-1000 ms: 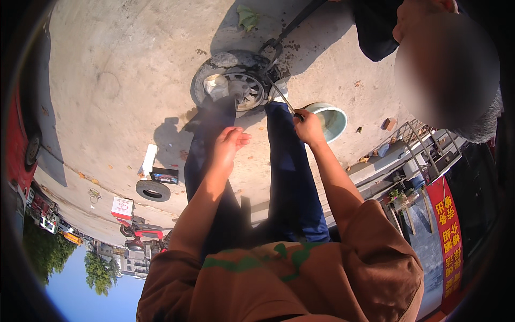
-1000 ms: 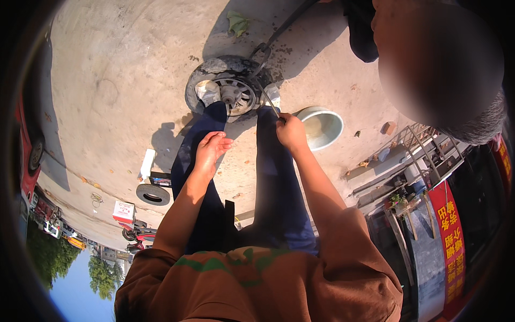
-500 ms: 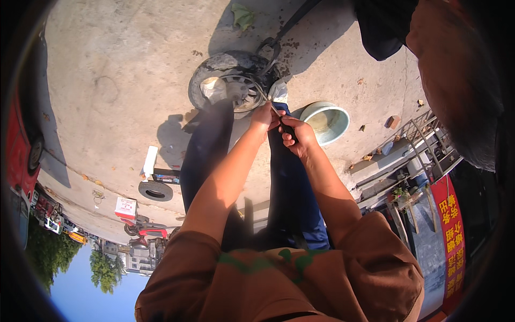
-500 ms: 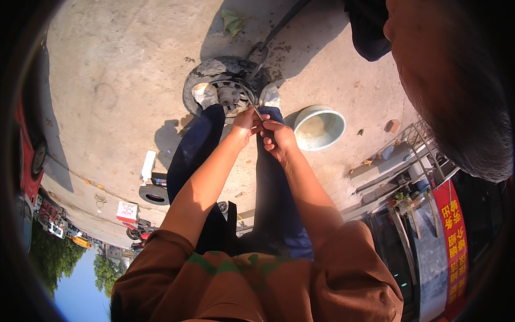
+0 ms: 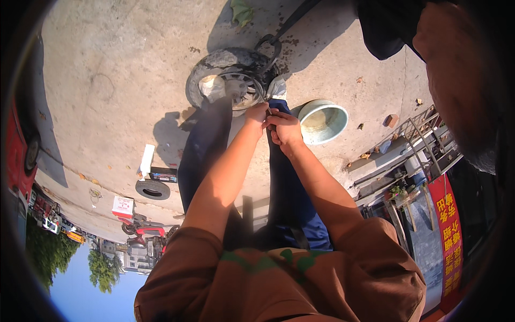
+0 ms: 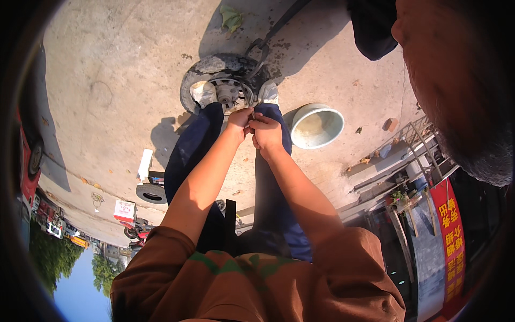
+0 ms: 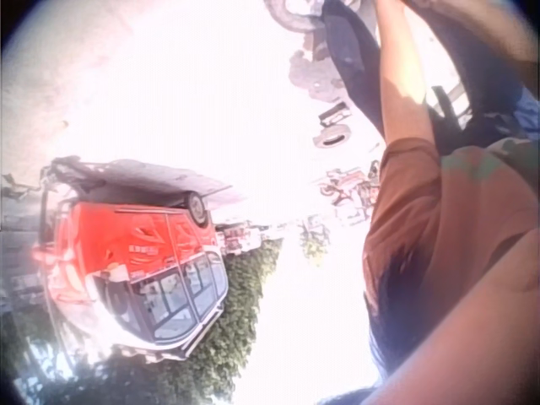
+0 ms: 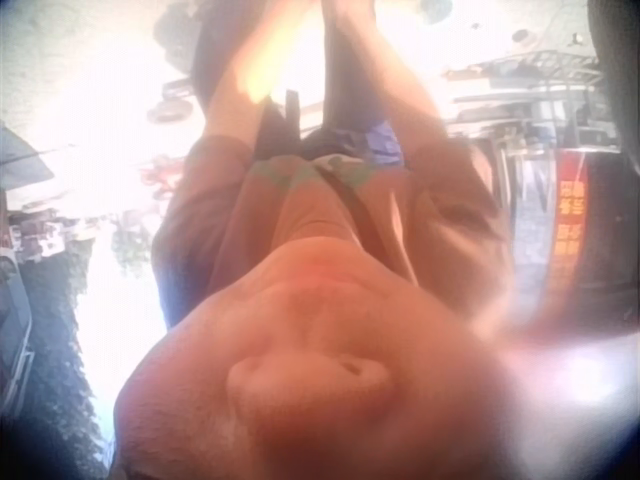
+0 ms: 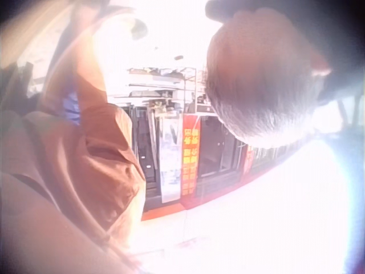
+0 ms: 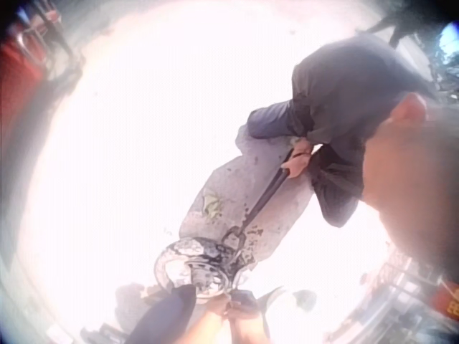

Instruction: The person uses a tire lever and tire iron to pry the tire bead off the rim, then dips a cloth into a bucket of water and wipes the tire and rim. A second person assists by holding the tire and using a tire iron. The tire remains on the ground throughout.

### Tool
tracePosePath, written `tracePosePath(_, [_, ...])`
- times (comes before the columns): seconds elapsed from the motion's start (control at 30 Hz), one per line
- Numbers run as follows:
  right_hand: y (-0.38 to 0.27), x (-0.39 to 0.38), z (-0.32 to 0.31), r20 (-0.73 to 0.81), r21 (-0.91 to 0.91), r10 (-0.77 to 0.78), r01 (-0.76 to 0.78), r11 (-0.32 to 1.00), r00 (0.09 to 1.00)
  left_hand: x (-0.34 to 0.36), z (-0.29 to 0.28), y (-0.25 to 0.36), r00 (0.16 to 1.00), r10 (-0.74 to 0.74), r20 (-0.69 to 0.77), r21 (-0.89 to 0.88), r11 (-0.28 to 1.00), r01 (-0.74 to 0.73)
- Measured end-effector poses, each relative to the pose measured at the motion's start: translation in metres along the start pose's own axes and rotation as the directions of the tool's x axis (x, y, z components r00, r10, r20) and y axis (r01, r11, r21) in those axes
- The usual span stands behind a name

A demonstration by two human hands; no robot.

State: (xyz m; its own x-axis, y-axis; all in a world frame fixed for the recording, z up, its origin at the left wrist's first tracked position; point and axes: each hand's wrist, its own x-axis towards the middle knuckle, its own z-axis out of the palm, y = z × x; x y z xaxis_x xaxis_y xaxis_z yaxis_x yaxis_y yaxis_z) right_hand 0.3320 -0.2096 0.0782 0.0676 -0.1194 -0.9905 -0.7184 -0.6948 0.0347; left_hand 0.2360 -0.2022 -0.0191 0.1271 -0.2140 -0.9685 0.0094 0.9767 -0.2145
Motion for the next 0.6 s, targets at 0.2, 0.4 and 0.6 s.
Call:
tracePosePath(0.2, [0.013, -0.002, 0.001, -0.059, 0.089, -0.016, 0.021, 0.996, 0.998, -0.035, -0.022, 0.0, 0.997, 0.054, -0.055, 0.132, 0.99, -0.046])
tracePosePath(0.4, [-0.033, 0.027, -0.046, 0.071, -0.025, 0.142, -0.14, 0.99, 0.987, -0.087, -0.052, 0.007, 0.997, 0.069, 0.035, 0.205, 0.976, -0.075])
tracePosePath(0.6, [-0.086, 0.048, -0.057, 0.193, -0.195, 0.29, -0.253, 0.948, 0.937, -0.12, -0.082, 0.011, 0.995, 0.096, 0.033, 0.272, 0.957, -0.101])
